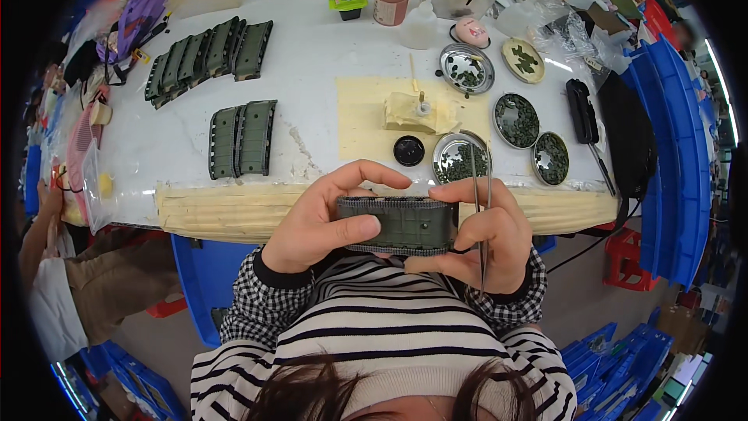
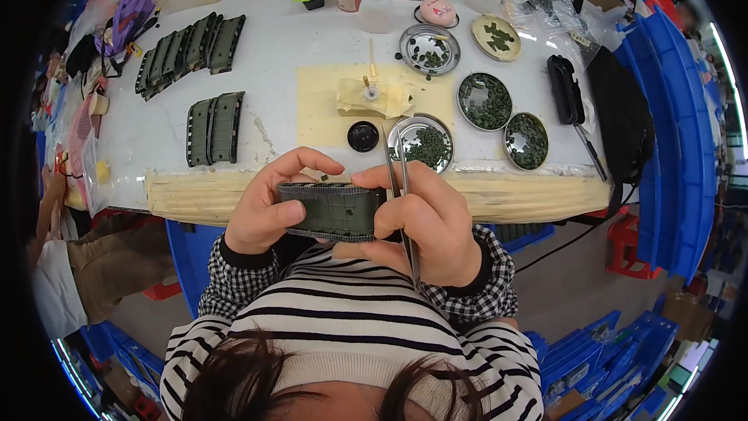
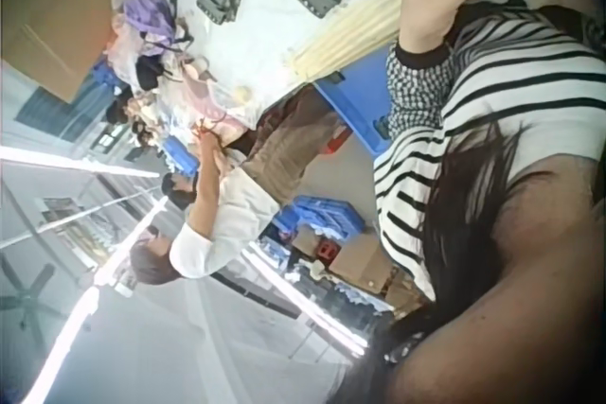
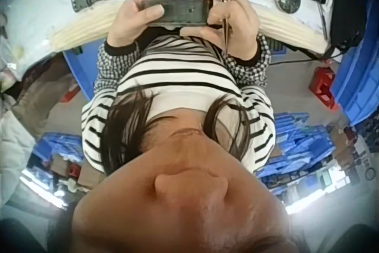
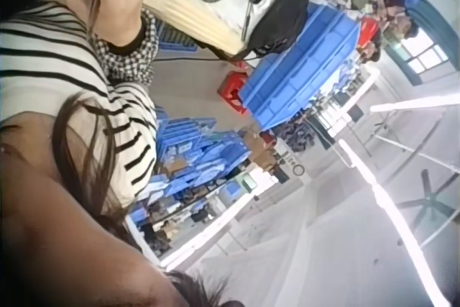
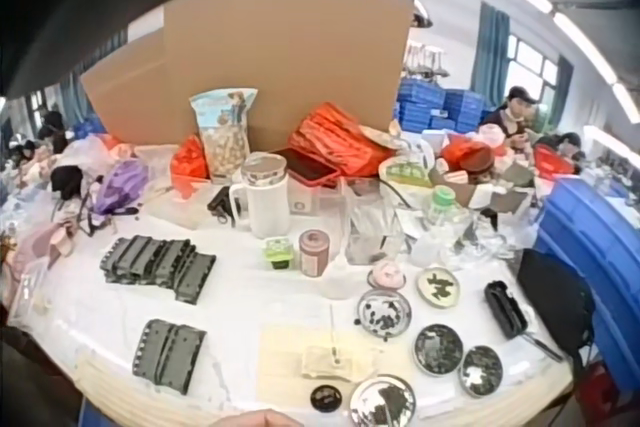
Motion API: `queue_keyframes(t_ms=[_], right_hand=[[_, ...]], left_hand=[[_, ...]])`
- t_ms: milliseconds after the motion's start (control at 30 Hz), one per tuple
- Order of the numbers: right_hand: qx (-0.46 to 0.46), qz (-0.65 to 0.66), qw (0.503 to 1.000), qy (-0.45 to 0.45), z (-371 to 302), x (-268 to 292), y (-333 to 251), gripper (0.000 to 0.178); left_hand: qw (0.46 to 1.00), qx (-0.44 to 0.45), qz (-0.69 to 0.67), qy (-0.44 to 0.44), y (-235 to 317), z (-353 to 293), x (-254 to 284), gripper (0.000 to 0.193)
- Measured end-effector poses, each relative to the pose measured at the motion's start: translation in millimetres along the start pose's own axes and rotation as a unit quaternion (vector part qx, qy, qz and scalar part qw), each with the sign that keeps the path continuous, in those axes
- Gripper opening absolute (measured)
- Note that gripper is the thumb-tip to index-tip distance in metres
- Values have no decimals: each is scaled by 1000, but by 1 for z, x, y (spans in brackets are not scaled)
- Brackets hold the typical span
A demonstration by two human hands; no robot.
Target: Assembling plastic model parts for a toy using a specialized tool and manual manipulation.
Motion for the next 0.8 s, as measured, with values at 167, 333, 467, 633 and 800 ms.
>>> queue_keyframes(t_ms=[167, 333, 467, 633, 800], right_hand=[[-12, 0, 995, 101, -5, 7, 5, 46], [83, -86, 989, 86, -9, -22, -1, 47], [75, -67, 993, 67, -4, -18, 3, 50], [19, -55, 996, 72, -3, -1, 11, 47], [80, -67, 994, 28, -7, -14, 7, 52]], left_hand=[[983, -63, -174, -16, 0, 4, -3, 77], [963, -102, -217, 125, -2, 0, -4, 57], [952, -77, -242, 171, -1, -3, 20, 40], [943, -85, -251, 203, 2, -2, 23, 39], [961, -19, -228, 154, -11, 4, 2, 40]])
Point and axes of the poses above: each hand's wrist, its own z-axis towards the middle knuckle, its own x-axis out of the back of the hand, y = z × x, the point moved 9 cm from there along z, towards the middle knuckle, and after that the axes turned 13 degrees about y, right-handed, at the moved point
